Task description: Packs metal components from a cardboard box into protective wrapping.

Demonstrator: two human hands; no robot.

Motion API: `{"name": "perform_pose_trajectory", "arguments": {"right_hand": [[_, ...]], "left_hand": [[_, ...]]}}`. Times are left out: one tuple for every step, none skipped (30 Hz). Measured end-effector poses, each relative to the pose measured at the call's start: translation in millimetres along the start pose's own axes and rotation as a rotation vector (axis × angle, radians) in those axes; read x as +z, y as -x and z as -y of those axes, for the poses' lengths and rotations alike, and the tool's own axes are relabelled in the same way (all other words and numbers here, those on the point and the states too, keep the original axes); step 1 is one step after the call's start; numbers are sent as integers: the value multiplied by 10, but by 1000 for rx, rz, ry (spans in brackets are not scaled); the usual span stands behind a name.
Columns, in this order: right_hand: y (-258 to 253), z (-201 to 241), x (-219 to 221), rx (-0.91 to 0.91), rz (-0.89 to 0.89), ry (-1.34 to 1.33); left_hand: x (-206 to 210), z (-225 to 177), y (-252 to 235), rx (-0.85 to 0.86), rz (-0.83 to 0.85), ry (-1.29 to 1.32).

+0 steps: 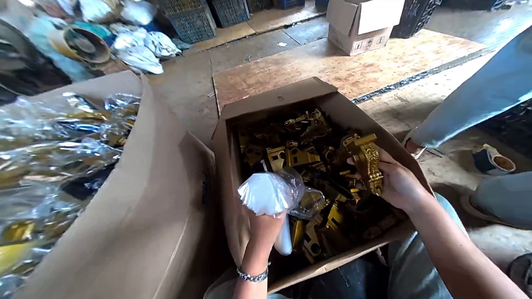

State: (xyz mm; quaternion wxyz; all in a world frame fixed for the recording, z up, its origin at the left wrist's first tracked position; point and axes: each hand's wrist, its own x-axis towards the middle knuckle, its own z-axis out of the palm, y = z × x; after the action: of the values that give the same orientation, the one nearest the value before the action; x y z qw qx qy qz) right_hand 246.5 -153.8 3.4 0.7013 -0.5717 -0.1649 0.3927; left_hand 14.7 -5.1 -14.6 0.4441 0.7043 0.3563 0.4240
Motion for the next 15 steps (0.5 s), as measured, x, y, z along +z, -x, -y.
{"name": "perform_pose_trajectory", "arguments": {"right_hand": [[16,-26,44,35,75,-113],[43,-65,70,15,162,-175],[76,-101,100,-11,220,-208],[107,-127,138,-43,268,-195],[134,-145,163,-98,332,-146],[167,-157,185,-160,395,-99],[205,-164,209,-195,444,-91],[246,-171,237,-204,489,-124],[277,-183,261,-190,539,-189],[292,-198,266,-155,613,-282],[294,-213,255,-122,693,-365],[298,-227,240,-99,727,-408],[311,-230,218,-96,716,-396],[341,-221,205,-106,642,-312],[387,-196,225,-119,528,-191]], "left_hand": [[-12,-10,-1,28,1,-69],[-22,-16,-8,41,-3,-117],[-28,-9,-10,45,-11,-145],[-34,5,-8,38,-18,-157],[-35,12,-6,35,-32,-165],[-33,1,2,26,-43,-165],[-28,-8,8,28,-54,-161],[-22,-5,10,39,-63,-155],[-16,11,9,57,-74,-148],[-14,24,9,70,-79,-148],[-17,28,7,74,-78,-155],[-19,29,0,79,-78,-167],[-19,33,-5,96,-80,-182],[-16,36,-6,121,-84,-198],[-4,52,-7,157,-95,-216]]}}
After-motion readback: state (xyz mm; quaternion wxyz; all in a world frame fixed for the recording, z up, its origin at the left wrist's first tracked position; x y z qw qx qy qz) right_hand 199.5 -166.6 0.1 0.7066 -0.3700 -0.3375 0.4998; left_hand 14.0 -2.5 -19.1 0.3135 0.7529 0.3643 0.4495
